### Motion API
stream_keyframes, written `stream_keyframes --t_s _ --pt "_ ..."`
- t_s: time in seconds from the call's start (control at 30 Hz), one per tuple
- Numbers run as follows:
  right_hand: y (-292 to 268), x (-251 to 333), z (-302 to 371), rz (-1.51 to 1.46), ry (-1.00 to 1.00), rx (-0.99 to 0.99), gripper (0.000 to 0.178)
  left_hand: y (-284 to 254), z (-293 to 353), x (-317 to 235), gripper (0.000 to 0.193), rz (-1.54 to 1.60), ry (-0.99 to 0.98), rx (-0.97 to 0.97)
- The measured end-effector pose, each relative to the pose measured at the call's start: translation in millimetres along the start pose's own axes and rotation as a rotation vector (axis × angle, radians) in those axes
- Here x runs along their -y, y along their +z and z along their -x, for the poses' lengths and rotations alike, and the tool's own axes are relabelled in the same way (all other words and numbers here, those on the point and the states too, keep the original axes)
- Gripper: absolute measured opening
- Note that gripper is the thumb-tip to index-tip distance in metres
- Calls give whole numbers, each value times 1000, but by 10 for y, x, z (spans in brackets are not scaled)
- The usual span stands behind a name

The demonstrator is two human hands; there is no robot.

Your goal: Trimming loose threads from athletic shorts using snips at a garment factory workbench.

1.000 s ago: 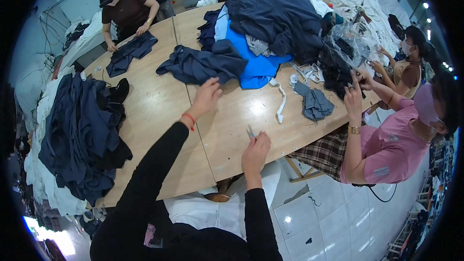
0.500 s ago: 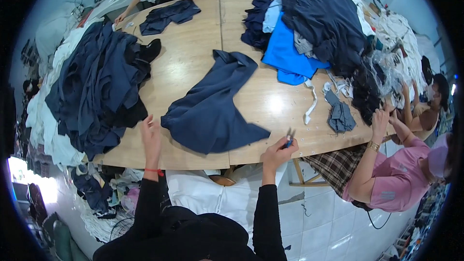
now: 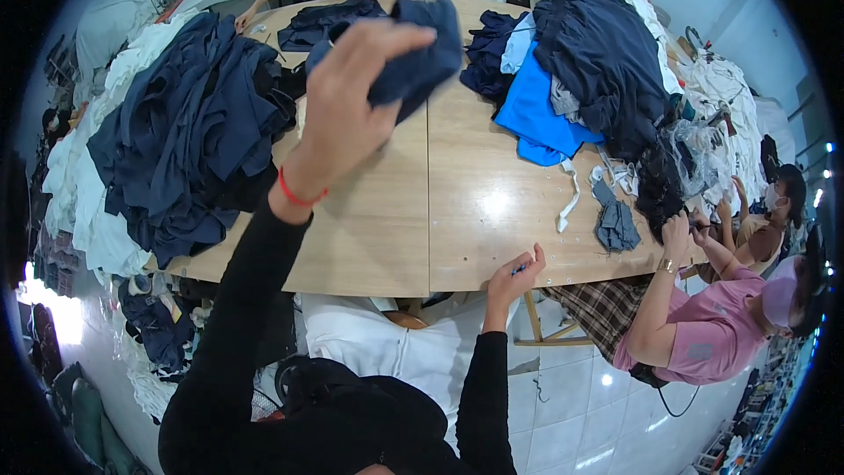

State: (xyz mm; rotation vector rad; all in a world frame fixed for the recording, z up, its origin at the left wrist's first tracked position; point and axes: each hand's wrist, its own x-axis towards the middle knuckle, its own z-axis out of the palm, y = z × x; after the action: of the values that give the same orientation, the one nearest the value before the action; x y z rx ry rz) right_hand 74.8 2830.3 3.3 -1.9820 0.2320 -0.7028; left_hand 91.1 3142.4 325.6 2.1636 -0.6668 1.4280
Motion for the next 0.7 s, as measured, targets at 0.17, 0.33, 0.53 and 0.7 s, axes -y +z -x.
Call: stream_keyframes --t_s 0.17,0.33,0.53,0.7 --pt "8 -94 6 3 -36 6 29 -76 1385 -266 69 -40 -194 555" --pt "68 -120 -112 55 -57 45 30 -415 2499 -253 30 201 -539 534" --pt "26 -100 -79 173 -66 177 31 -232 2580 410 29 -388 -780 102" --pt "26 -287 -86 116 -152 119 28 -177 3228 315 24 -234 -1015 246"
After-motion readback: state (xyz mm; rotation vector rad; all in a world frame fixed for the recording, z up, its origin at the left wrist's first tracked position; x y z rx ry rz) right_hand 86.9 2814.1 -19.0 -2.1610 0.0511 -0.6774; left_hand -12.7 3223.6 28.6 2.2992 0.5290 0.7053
